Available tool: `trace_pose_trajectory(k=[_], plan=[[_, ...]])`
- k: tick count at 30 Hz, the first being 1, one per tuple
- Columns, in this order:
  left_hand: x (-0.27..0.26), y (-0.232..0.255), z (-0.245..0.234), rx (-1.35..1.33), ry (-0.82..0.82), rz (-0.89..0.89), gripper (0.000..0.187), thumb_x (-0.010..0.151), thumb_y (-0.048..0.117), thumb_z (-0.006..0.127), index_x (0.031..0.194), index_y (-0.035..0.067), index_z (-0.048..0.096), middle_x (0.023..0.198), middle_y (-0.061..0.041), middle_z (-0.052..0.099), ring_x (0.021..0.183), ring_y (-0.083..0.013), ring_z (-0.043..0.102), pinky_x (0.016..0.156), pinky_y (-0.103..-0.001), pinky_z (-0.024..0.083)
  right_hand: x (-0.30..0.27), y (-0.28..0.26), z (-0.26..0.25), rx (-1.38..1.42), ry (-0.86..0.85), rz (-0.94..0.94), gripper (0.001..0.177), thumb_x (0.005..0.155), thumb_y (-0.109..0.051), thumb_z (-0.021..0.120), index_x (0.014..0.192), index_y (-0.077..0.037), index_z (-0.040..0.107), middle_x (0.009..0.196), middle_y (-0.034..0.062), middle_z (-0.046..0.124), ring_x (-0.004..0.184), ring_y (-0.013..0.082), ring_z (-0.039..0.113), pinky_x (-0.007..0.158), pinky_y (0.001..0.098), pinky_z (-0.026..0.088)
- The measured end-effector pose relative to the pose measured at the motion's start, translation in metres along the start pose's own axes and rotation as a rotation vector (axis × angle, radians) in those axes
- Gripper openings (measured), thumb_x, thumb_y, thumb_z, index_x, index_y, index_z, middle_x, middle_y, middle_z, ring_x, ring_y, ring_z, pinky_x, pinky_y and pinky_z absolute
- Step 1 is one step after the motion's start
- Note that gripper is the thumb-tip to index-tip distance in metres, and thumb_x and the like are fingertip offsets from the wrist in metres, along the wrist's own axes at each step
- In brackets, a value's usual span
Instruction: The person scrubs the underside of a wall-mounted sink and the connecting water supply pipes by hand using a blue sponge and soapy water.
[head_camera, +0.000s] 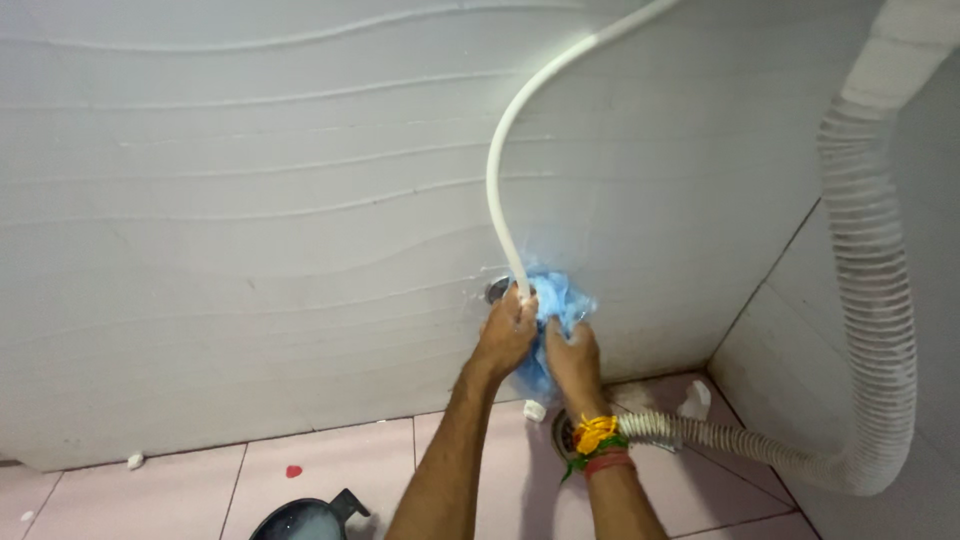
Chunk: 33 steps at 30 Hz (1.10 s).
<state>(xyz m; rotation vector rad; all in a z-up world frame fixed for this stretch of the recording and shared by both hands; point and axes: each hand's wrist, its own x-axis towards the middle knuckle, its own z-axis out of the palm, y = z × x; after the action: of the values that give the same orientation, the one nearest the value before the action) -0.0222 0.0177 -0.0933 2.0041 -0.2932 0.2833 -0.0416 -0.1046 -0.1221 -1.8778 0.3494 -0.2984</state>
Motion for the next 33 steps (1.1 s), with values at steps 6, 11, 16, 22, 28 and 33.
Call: trace_pose_trajectory(k=[6, 11, 16, 22, 28, 33], plan=[[0.0, -0.006, 0.003, -0.228, -0.041, 0.048, 0.032, 0.103, 0.032, 0.05, 0.116, 0.005, 0.062, 0.1, -0.012, 0.068, 0.098, -0.0237, 0.065, 0.089, -0.038, 0.052, 0.004, 0.033, 0.0, 0.058, -0.194, 0.145, 0.035, 0.1, -0.031, 0.053, 0.114, -0.003, 0.069, 0.096, 0.0183, 0.071, 0.085, 0.0259, 0.067, 0.075, 0.0412, 0.055], [-0.009, -0.004, -0.002, -0.07, 0.078, 0.099, 0.028, 0.101, 0.027, 0.052, 0.115, 0.006, 0.066, 0.117, -0.018, 0.066, 0.112, -0.0327, 0.062, 0.098, -0.048, 0.048, 0.002, -0.031, -0.022, 0.019, 0.024, -0.052, 0.038, 0.085, -0.025, 0.071, 0.116, -0.002, 0.069, 0.104, 0.0143, 0.074, 0.092, 0.0223, 0.072, 0.081, 0.0358, 0.057], [-0.018, 0.014, -0.01, 0.153, 0.117, -0.026, 0.031, 0.097, 0.029, 0.053, 0.123, 0.016, 0.064, 0.136, -0.017, 0.053, 0.13, -0.0392, 0.043, 0.101, -0.062, 0.035, 0.018, -0.049, -0.007, 0.036, 0.044, -0.408, 0.034, 0.084, -0.021, 0.075, 0.111, -0.001, 0.074, 0.098, 0.0119, 0.073, 0.089, 0.0205, 0.069, 0.078, 0.0352, 0.054], [-0.021, 0.022, -0.019, 0.131, 0.017, -0.107, 0.035, 0.098, 0.034, 0.05, 0.127, 0.022, 0.064, 0.129, -0.01, 0.059, 0.124, -0.0322, 0.051, 0.104, -0.057, 0.036, 0.035, -0.026, 0.002, 0.463, -0.262, 0.004, 0.034, 0.094, -0.029, 0.067, 0.109, 0.001, 0.07, 0.09, 0.0066, 0.07, 0.075, 0.0146, 0.064, 0.062, 0.0299, 0.053], [-0.012, 0.012, -0.023, 0.059, -0.026, -0.101, 0.037, 0.098, 0.035, 0.052, 0.126, 0.017, 0.067, 0.13, -0.011, 0.059, 0.118, -0.0295, 0.058, 0.104, -0.051, 0.042, 0.036, -0.003, 0.02, 0.188, -0.246, 0.173, 0.062, 0.103, -0.052, 0.039, 0.141, -0.005, 0.056, 0.129, 0.0162, 0.065, 0.118, 0.0275, 0.062, 0.1, 0.0397, 0.049], [-0.007, 0.02, -0.032, -0.366, -0.194, -0.182, 0.037, 0.097, 0.026, 0.053, 0.131, 0.013, 0.063, 0.127, -0.016, 0.062, 0.108, -0.0283, 0.068, 0.095, -0.047, 0.06, 0.005, 0.017, 0.02, 0.33, -0.273, 0.234, 0.073, 0.099, -0.062, 0.041, 0.152, -0.012, 0.042, 0.15, 0.0167, 0.049, 0.139, 0.0279, 0.045, 0.114, 0.0423, 0.037]])
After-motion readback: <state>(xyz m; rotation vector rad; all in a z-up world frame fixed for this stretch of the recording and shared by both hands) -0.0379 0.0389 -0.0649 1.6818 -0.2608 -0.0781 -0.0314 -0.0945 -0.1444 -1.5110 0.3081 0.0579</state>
